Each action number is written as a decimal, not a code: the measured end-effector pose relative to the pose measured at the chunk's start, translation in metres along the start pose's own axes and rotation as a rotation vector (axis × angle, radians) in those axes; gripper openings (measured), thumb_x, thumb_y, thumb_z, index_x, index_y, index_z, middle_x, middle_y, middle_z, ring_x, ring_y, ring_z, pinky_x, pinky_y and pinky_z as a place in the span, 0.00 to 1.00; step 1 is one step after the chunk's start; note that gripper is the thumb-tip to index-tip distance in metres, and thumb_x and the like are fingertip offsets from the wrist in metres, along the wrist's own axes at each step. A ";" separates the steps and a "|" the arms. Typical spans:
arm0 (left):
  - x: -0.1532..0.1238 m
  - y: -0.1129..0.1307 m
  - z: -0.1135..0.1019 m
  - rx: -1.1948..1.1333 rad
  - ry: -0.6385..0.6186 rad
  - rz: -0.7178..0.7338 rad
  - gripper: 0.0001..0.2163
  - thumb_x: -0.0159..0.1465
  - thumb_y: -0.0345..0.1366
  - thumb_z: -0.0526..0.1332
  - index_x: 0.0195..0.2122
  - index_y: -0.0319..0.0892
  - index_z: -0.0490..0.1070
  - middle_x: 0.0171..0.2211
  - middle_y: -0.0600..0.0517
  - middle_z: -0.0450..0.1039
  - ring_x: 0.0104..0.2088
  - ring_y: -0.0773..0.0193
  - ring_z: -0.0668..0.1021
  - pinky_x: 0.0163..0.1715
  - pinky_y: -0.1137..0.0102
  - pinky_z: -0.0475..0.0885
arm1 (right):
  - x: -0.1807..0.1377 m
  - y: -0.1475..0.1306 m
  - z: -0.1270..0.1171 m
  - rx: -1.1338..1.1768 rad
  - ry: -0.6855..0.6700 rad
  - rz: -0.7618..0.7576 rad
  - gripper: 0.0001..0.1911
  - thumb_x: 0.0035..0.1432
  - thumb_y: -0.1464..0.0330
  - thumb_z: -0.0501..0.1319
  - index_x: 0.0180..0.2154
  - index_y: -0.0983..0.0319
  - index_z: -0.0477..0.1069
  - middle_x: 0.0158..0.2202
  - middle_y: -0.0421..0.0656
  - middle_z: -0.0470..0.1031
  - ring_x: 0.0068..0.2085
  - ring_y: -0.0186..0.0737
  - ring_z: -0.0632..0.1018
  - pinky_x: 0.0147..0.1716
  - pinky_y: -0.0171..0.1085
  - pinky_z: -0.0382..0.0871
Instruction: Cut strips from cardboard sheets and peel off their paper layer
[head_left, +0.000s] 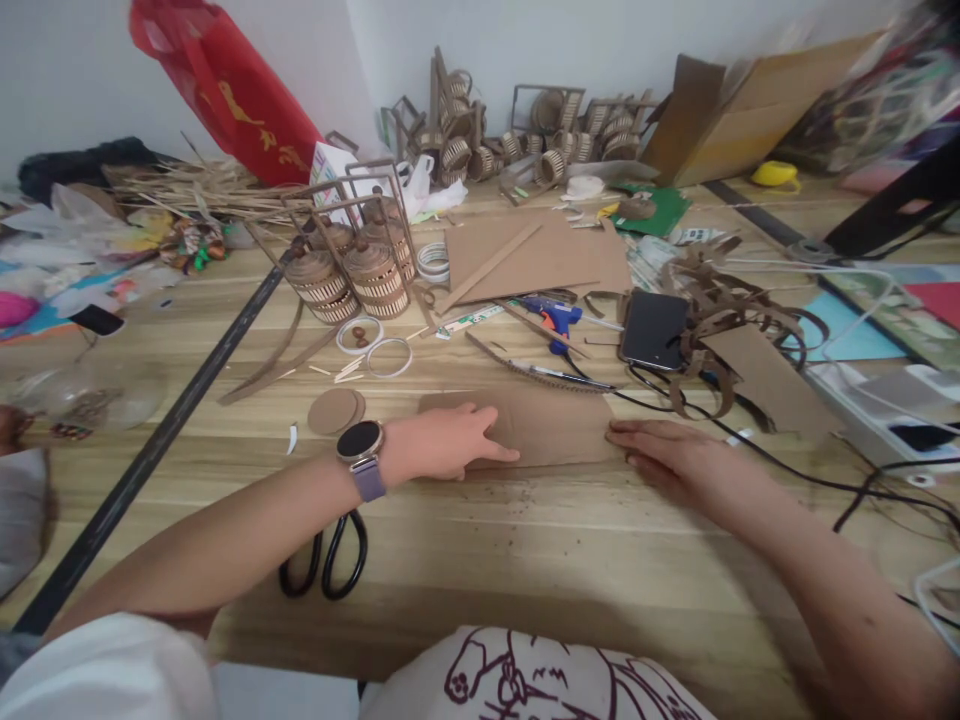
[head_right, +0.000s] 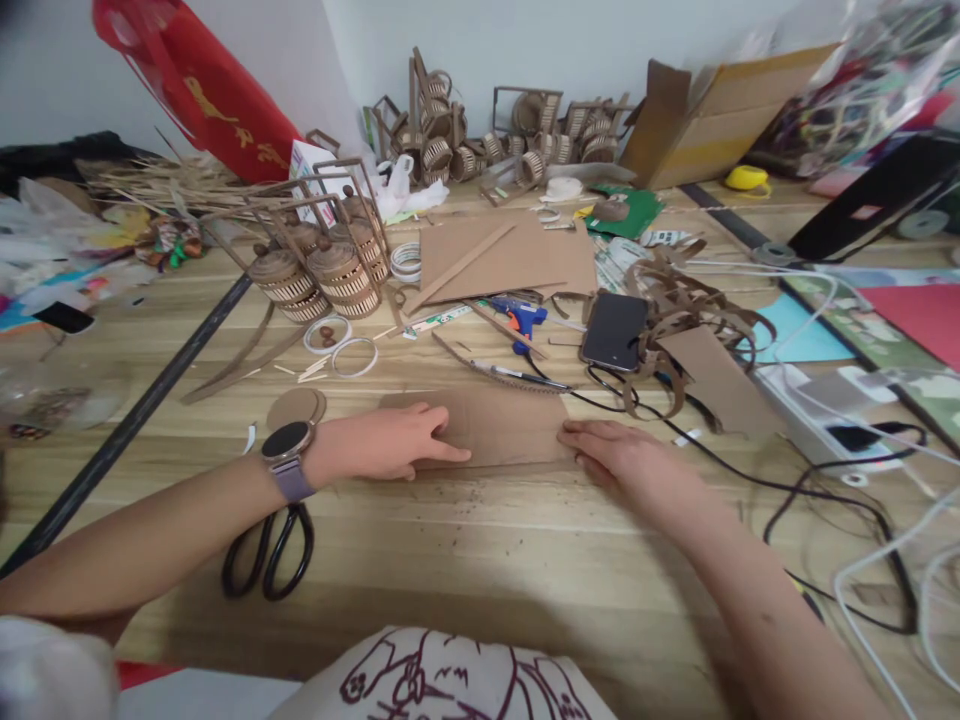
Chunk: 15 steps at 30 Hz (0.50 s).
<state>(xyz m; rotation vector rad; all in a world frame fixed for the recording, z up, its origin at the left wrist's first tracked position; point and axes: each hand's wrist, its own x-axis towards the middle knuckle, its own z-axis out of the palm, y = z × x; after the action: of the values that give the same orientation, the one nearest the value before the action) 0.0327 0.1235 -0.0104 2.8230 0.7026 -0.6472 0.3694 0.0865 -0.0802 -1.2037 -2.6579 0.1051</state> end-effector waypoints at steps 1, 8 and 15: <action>-0.002 0.000 0.001 -0.005 -0.013 -0.004 0.34 0.64 0.30 0.66 0.68 0.60 0.56 0.49 0.47 0.66 0.46 0.56 0.72 0.33 0.71 0.67 | 0.000 0.000 -0.001 -0.017 -0.006 -0.006 0.19 0.65 0.71 0.51 0.49 0.62 0.78 0.48 0.50 0.82 0.49 0.47 0.82 0.47 0.46 0.80; 0.000 -0.003 0.006 -0.027 -0.020 0.007 0.33 0.64 0.30 0.64 0.68 0.61 0.56 0.48 0.47 0.65 0.45 0.56 0.71 0.32 0.71 0.66 | -0.001 -0.005 -0.004 -0.068 -0.025 -0.002 0.20 0.67 0.69 0.49 0.50 0.63 0.77 0.49 0.50 0.81 0.49 0.47 0.82 0.47 0.46 0.78; 0.000 -0.002 0.000 -0.022 -0.070 0.011 0.34 0.65 0.29 0.63 0.69 0.60 0.55 0.50 0.47 0.65 0.46 0.56 0.71 0.33 0.71 0.66 | -0.004 -0.003 0.000 -0.035 -0.025 0.033 0.19 0.67 0.68 0.52 0.52 0.59 0.77 0.50 0.48 0.81 0.50 0.46 0.81 0.49 0.45 0.77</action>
<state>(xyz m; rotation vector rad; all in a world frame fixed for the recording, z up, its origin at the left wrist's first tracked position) 0.0312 0.1255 -0.0105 2.7681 0.6770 -0.7276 0.3694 0.0818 -0.0804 -1.2661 -2.6725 0.0809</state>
